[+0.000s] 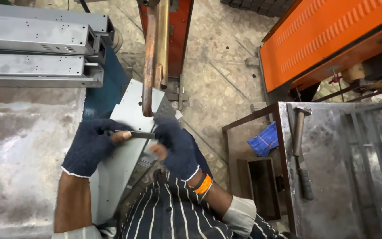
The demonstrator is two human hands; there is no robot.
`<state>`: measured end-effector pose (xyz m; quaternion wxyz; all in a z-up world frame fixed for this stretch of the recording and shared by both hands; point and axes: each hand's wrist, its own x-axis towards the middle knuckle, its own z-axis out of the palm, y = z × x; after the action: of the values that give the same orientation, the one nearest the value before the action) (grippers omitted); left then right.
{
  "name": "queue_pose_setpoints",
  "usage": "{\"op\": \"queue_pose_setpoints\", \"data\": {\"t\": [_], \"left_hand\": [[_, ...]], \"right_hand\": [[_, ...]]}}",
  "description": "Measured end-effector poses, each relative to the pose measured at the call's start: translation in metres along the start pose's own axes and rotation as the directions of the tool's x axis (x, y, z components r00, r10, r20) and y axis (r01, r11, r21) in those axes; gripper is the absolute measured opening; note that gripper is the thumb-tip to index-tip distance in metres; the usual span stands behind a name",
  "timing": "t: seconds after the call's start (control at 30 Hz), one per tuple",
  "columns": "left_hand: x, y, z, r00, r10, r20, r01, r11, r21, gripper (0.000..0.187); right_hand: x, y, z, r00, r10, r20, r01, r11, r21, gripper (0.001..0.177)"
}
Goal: The person, wearing gloves, positions sheet metal panels onto a metal frame and holds them under the copper arms of a spot welding machine, pressing to weld the panels in place. They repeat this for multiple panels, adjusting and repositioning each panel between welds, with sparks visible as the welder fires.
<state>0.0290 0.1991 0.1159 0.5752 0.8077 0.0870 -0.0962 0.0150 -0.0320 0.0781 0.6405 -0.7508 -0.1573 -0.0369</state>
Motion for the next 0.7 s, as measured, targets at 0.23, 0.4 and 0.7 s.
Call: {"op": "queue_pose_setpoints", "data": {"t": [0.23, 0.4, 0.7], "left_hand": [[0.017, -0.013, 0.009, 0.909, 0.398, -0.124, -0.333, 0.872, 0.36, 0.055], [0.029, 0.014, 0.024, 0.915, 0.362, -0.176, -0.346, 0.931, 0.116, 0.073], [0.046, -0.004, 0.022, 0.972, 0.186, -0.141, -0.183, 0.982, 0.035, 0.072]], "right_hand": [[0.008, -0.007, 0.003, 0.986, -0.149, -0.073, 0.138, 0.981, -0.137, 0.012], [0.013, 0.008, -0.018, 0.878, 0.09, -0.469, -0.086, 0.996, 0.031, 0.011], [0.032, 0.037, -0.011, 0.909, -0.144, -0.391, 0.119, 0.989, -0.088, 0.049]]}}
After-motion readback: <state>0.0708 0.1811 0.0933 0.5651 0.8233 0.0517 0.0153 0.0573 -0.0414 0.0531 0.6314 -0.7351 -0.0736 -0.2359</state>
